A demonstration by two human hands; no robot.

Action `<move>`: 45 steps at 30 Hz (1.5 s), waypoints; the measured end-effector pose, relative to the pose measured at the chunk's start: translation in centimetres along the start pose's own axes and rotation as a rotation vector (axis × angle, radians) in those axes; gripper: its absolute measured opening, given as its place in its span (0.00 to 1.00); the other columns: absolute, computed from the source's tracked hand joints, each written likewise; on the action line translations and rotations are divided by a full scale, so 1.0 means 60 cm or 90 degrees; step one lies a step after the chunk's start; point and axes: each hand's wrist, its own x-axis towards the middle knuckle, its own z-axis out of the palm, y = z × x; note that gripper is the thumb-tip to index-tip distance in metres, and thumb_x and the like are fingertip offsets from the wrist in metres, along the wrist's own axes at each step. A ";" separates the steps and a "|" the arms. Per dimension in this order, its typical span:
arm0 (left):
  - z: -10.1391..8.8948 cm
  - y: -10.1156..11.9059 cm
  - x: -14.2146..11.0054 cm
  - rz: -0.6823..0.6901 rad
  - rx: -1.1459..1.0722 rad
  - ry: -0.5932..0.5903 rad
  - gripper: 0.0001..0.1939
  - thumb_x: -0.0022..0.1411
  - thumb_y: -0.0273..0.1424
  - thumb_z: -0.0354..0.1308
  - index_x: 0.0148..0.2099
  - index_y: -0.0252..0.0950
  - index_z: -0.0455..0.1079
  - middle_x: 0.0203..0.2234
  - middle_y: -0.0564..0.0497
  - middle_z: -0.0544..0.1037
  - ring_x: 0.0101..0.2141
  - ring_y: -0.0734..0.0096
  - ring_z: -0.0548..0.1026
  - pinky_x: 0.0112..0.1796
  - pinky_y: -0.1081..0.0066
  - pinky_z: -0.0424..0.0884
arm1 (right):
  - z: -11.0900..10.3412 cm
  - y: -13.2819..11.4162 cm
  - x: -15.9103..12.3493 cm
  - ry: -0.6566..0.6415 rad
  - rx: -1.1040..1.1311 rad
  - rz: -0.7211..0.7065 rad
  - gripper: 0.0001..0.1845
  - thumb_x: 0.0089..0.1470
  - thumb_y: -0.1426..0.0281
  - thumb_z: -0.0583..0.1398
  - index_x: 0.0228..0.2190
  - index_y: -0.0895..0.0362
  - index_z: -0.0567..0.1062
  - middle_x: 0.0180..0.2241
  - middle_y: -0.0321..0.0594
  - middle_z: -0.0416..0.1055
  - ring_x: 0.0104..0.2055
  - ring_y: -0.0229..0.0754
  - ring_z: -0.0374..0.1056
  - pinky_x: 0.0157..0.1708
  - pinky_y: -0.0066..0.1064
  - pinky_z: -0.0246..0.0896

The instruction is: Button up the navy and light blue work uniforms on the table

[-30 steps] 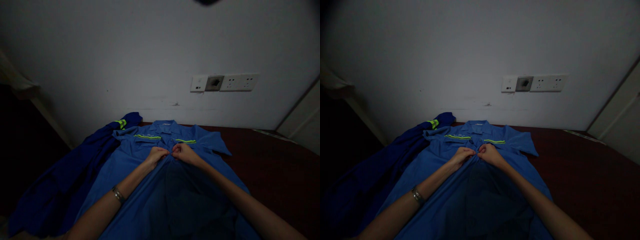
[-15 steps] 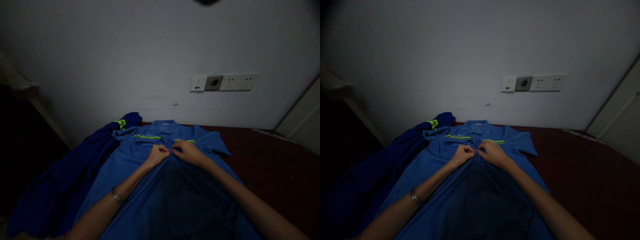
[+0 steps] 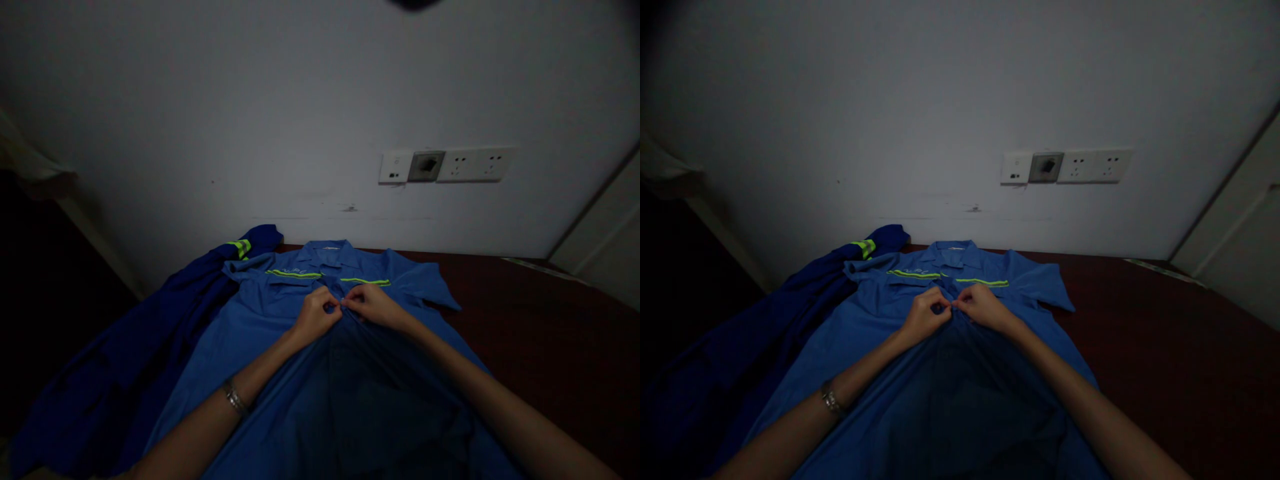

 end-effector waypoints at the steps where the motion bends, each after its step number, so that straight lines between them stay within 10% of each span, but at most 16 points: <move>1: -0.001 0.000 0.000 0.010 0.004 -0.001 0.05 0.50 0.24 0.53 0.24 0.34 0.68 0.22 0.52 0.68 0.26 0.76 0.65 0.28 0.76 0.60 | -0.001 0.001 0.000 -0.007 0.025 0.016 0.12 0.48 0.66 0.55 0.24 0.61 0.74 0.17 0.35 0.68 0.16 0.33 0.62 0.16 0.22 0.52; 17: -0.001 -0.008 0.002 0.088 -0.053 0.058 0.05 0.50 0.22 0.54 0.25 0.33 0.68 0.21 0.52 0.68 0.26 0.76 0.65 0.28 0.75 0.60 | 0.000 0.011 0.012 0.023 0.244 0.089 0.03 0.38 0.73 0.59 0.20 0.61 0.72 0.16 0.34 0.66 0.20 0.34 0.63 0.23 0.26 0.60; 34: -0.009 -0.021 0.017 -0.146 -0.315 0.021 0.04 0.45 0.28 0.59 0.23 0.31 0.72 0.19 0.52 0.70 0.23 0.76 0.66 0.27 0.75 0.61 | 0.010 0.015 0.019 0.060 0.402 0.089 0.09 0.30 0.67 0.60 0.18 0.60 0.69 0.12 0.30 0.60 0.16 0.31 0.54 0.20 0.26 0.50; 45: -0.009 -0.020 0.017 -0.174 -0.238 -0.040 0.06 0.47 0.29 0.57 0.26 0.31 0.72 0.23 0.50 0.74 0.26 0.72 0.70 0.30 0.74 0.64 | 0.008 0.011 0.011 0.086 0.093 0.044 0.08 0.39 0.72 0.55 0.22 0.62 0.73 0.19 0.38 0.68 0.21 0.35 0.61 0.22 0.25 0.52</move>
